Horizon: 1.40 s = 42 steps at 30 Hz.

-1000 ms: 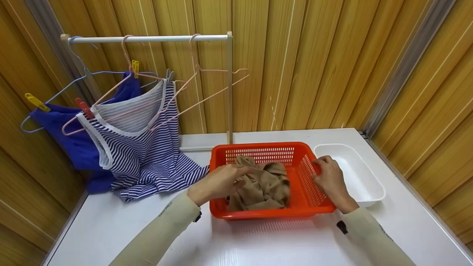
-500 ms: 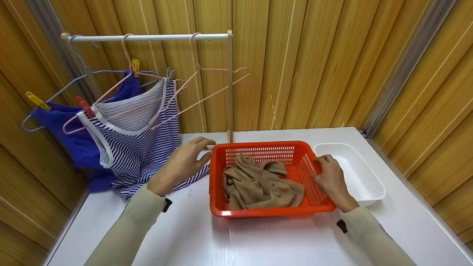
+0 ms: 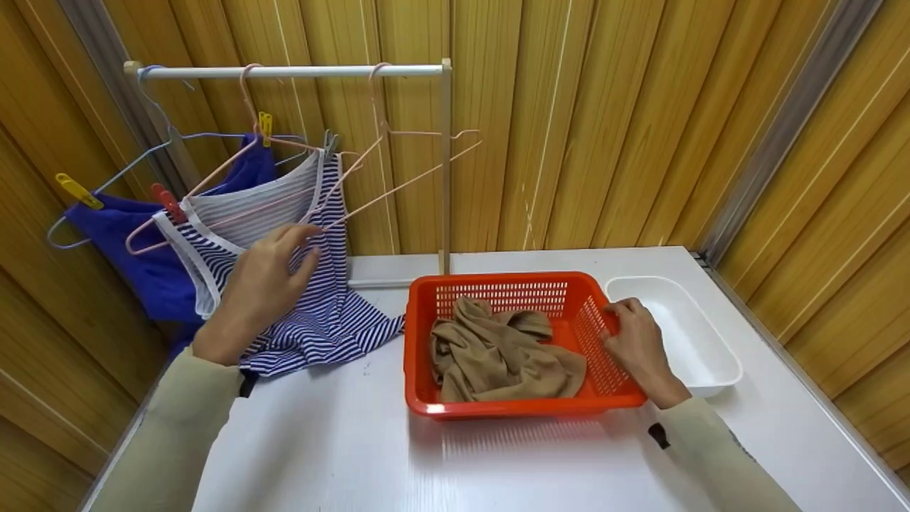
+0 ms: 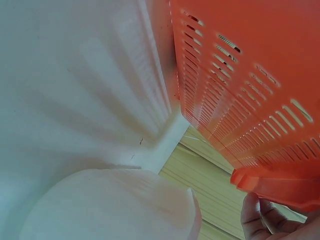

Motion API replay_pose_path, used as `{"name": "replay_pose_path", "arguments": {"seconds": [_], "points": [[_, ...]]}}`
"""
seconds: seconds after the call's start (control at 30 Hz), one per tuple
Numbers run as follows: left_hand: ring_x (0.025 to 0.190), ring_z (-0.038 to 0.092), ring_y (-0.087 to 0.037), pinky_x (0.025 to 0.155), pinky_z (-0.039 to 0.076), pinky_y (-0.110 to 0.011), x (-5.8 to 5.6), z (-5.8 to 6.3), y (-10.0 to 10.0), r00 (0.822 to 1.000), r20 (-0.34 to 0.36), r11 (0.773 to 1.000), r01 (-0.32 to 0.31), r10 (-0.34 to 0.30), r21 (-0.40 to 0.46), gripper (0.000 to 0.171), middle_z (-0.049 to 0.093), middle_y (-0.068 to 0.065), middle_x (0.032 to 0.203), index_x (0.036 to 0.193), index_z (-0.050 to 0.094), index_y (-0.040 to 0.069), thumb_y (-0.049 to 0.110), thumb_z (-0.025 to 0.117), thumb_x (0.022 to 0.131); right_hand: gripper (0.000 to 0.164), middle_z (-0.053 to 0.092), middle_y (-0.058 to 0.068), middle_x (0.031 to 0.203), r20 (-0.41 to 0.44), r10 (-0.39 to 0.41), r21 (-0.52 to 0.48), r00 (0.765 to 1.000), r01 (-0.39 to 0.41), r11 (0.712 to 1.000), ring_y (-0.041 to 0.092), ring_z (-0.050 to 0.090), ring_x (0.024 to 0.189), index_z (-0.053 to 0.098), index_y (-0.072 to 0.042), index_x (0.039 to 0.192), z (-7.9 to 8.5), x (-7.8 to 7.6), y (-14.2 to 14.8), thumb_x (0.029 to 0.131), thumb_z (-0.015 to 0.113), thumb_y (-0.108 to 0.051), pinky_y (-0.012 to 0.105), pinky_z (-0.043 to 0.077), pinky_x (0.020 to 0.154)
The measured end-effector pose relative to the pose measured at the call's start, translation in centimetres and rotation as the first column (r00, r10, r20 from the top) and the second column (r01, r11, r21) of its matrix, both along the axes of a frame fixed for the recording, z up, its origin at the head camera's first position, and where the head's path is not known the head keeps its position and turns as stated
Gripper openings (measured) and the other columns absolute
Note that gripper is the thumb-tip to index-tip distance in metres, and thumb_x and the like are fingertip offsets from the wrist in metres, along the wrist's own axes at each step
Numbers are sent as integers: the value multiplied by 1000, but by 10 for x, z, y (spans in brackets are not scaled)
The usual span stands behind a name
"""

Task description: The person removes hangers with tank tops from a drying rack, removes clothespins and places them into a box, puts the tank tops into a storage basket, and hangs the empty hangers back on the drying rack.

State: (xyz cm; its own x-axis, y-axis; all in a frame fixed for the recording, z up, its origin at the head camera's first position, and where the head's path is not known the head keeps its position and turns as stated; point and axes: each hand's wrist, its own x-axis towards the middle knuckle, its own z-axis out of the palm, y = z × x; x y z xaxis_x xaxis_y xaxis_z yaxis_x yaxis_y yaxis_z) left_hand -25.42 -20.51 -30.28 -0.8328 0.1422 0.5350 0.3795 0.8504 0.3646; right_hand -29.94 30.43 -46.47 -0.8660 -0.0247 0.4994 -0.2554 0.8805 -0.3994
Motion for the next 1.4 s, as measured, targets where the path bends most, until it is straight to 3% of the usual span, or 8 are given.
{"name": "replay_pose_path", "arguments": {"seconds": [0.2,0.4,0.57,0.73,0.9,1.13,1.3,1.4], "points": [[114,59,-43,97,47,-61,5,14,-27,996,-12,996,-84,85,16,35,61,-21,128,132,58,8,23,53,100,36,60,24,103,-24,5,-5,1000,-6,1000,43,58,98,68,7,106,-1,-1,1,71,71,2,56,47,85],[115,57,-44,92,49,-60,8,25,-55,983,-64,982,-166,171,87,39,58,-22,132,135,55,7,23,54,99,37,60,24,103,-19,3,-10,1000,-3,1000,44,58,98,67,8,107,-2,0,2,71,72,3,57,47,86],[110,57,-42,95,47,-60,7,29,-77,963,-127,964,-220,240,152,42,59,-22,130,137,52,7,21,55,98,38,59,24,103,-11,4,-10,1000,-4,1000,44,58,97,67,8,108,-2,0,1,71,71,3,57,47,86],[109,55,-43,97,45,-59,5,29,-96,950,-128,950,-264,286,169,46,58,-24,127,140,48,6,21,56,97,38,59,24,103,2,0,-15,1000,0,1000,43,58,97,67,7,109,-2,1,1,72,73,3,56,48,86],[126,46,-48,107,36,-63,2,28,-113,951,-61,938,-288,304,191,55,50,-25,139,147,38,7,24,55,98,36,59,23,104,-10,2,-7,1000,-2,1000,43,58,98,67,7,108,-3,0,2,72,71,3,56,48,86],[136,33,-53,108,29,-69,-8,23,-136,946,87,929,-323,312,178,68,34,-27,153,155,20,10,36,49,99,36,59,23,105,-2,6,-9,1000,-6,1000,42,57,100,67,7,108,-3,-1,2,73,70,3,56,47,87],[140,25,-56,107,23,-73,-15,17,-149,932,245,930,-317,268,188,75,22,-30,157,157,11,9,45,45,100,37,59,23,105,14,5,-18,1000,-5,1000,42,57,100,66,8,109,-2,-1,2,73,69,2,56,47,88],[137,27,-58,106,24,-73,-17,14,-152,920,303,935,-310,249,173,78,23,-33,156,157,10,7,47,44,99,38,59,23,106,21,2,-26,1000,-2,1000,42,57,101,66,7,110,-1,-1,3,73,69,2,56,47,88]]}}
